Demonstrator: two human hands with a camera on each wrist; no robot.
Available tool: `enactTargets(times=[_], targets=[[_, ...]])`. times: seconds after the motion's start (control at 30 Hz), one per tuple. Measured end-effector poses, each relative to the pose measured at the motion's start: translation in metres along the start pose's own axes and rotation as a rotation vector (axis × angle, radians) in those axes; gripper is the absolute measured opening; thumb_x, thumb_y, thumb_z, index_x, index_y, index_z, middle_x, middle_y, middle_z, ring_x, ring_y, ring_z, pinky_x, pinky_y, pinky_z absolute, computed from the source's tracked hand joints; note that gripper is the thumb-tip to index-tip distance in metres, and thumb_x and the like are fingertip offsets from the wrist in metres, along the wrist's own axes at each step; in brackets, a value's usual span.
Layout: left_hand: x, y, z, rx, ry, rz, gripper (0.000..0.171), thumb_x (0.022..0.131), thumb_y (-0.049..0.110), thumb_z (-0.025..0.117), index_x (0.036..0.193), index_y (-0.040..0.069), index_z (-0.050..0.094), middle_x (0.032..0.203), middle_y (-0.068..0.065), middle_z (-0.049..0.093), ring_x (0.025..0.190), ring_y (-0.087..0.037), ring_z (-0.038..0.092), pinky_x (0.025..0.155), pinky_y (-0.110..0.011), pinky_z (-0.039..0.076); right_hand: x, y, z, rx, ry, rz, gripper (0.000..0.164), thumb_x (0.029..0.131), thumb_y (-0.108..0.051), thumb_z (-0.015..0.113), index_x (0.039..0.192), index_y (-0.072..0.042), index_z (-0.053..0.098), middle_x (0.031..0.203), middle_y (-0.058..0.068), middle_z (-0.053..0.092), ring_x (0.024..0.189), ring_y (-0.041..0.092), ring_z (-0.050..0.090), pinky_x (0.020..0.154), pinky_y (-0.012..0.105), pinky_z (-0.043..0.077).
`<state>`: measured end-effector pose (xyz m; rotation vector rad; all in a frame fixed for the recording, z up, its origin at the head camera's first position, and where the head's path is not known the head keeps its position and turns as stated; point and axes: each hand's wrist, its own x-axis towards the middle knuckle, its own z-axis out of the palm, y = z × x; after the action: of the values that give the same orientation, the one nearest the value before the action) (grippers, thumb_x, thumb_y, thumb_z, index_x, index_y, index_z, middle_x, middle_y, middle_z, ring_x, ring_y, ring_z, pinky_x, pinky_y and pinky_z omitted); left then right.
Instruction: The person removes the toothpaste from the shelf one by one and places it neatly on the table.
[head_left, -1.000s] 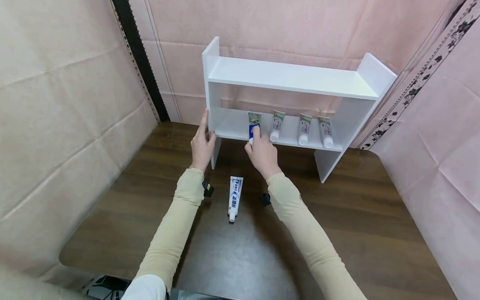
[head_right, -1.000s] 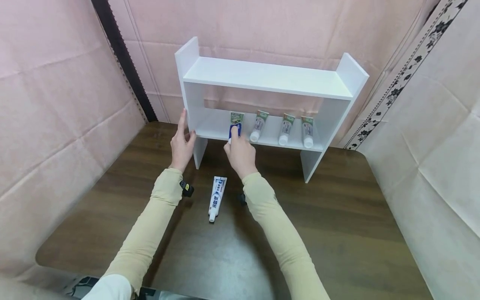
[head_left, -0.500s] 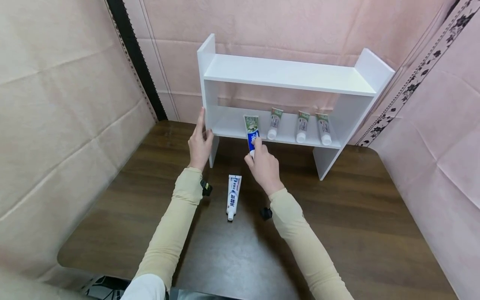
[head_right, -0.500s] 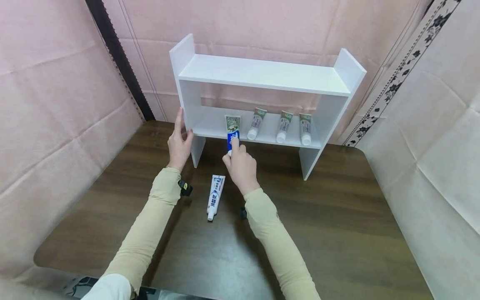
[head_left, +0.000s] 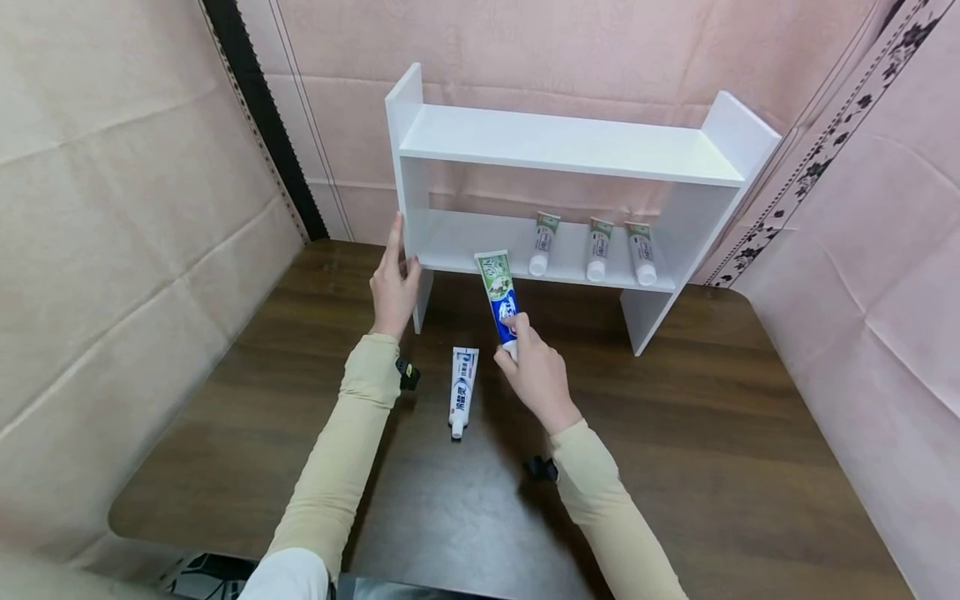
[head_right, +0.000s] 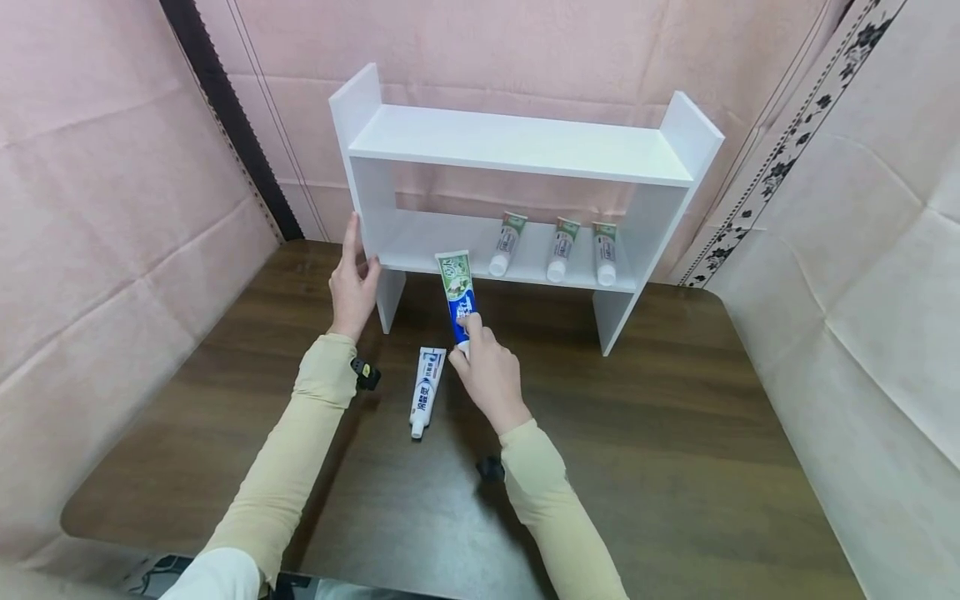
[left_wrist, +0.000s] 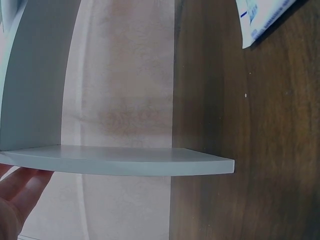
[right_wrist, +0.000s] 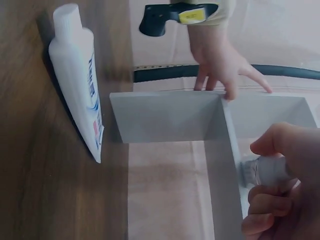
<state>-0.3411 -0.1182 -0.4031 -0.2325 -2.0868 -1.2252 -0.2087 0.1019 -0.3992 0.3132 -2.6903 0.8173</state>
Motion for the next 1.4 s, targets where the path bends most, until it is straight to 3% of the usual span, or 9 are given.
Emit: enactTargets(times=[0.3, 0.43, 0.57, 0.73, 0.93, 1.2, 1.4], targets=[[-0.001, 0.001, 0.0, -0.012, -0.009, 0.001, 0.067, 0.098, 0.011, 0.05, 0.152, 0.041, 0.023, 0.152, -0.005, 0.044, 0.12, -0.03, 0.059, 0.097, -0.043, 0.053, -0.038, 0.001, -0.021, 0.184, -0.013, 0.147, 0.04, 0.092, -0.022, 0.058, 0.13, -0.017, 0.046, 0.123, 0.015, 0.065, 0.077, 0.024, 0.059, 0.052, 0.025, 0.045], [0.001, 0.0, -0.001, -0.006, -0.006, -0.003, 0.067, 0.099, 0.012, 0.05, 0.152, 0.043, 0.023, 0.153, -0.002, 0.043, 0.12, -0.029, 0.059, 0.097, -0.042, 0.054, -0.046, 0.009, -0.021, 0.108, -0.026, 0.149, 0.035, 0.092, -0.023, 0.059, 0.125, -0.016, 0.048, 0.106, 0.017, 0.069, 0.067, 0.022, 0.056, 0.049, 0.027, 0.04], [0.0, -0.001, -0.002, -0.002, -0.009, -0.015, 0.067, 0.099, 0.013, 0.05, 0.152, 0.044, 0.022, 0.153, 0.0, 0.042, 0.119, -0.028, 0.06, 0.096, -0.041, 0.054, -0.052, 0.02, -0.013, -0.012, -0.142, 0.137, 0.033, 0.092, -0.022, 0.06, 0.122, -0.013, 0.049, 0.085, 0.015, 0.067, 0.054, 0.019, 0.05, 0.046, 0.026, 0.037], [-0.003, -0.001, -0.004, -0.01, -0.014, -0.027, 0.067, 0.099, 0.013, 0.05, 0.152, 0.045, 0.022, 0.152, -0.001, 0.043, 0.121, -0.03, 0.059, 0.096, -0.043, 0.054, -0.058, 0.025, 0.001, -0.087, -0.294, 0.147, 0.046, 0.09, -0.026, 0.065, 0.131, -0.009, 0.052, 0.086, 0.016, 0.068, 0.052, 0.016, 0.049, 0.044, 0.024, 0.041], [-0.002, 0.0, -0.002, -0.003, -0.018, -0.011, 0.067, 0.099, 0.014, 0.049, 0.152, 0.043, 0.021, 0.153, -0.002, 0.043, 0.121, -0.029, 0.059, 0.095, -0.042, 0.055, -0.061, 0.024, 0.014, -0.137, -0.29, 0.149, 0.057, 0.089, -0.027, 0.065, 0.139, -0.004, 0.05, 0.099, 0.02, 0.071, 0.055, 0.017, 0.053, 0.045, 0.026, 0.046], [-0.002, -0.001, -0.002, -0.007, -0.012, 0.0, 0.066, 0.099, 0.012, 0.049, 0.152, 0.041, 0.023, 0.152, -0.003, 0.043, 0.117, -0.029, 0.061, 0.095, -0.04, 0.055, -0.06, 0.027, 0.028, -0.181, -0.373, 0.134, 0.068, 0.089, -0.022, 0.065, 0.147, 0.0, 0.037, 0.066, 0.01, 0.064, 0.046, 0.016, 0.045, 0.04, 0.026, 0.032], [-0.002, 0.0, -0.002, -0.008, -0.007, 0.003, 0.066, 0.099, 0.012, 0.049, 0.152, 0.041, 0.024, 0.152, -0.004, 0.044, 0.111, -0.03, 0.063, 0.095, -0.04, 0.055, -0.059, 0.029, 0.035, -0.187, -0.459, 0.166, 0.073, 0.09, -0.028, 0.064, 0.151, -0.004, 0.031, 0.073, 0.011, 0.067, 0.051, 0.017, 0.047, 0.043, 0.028, 0.035]])
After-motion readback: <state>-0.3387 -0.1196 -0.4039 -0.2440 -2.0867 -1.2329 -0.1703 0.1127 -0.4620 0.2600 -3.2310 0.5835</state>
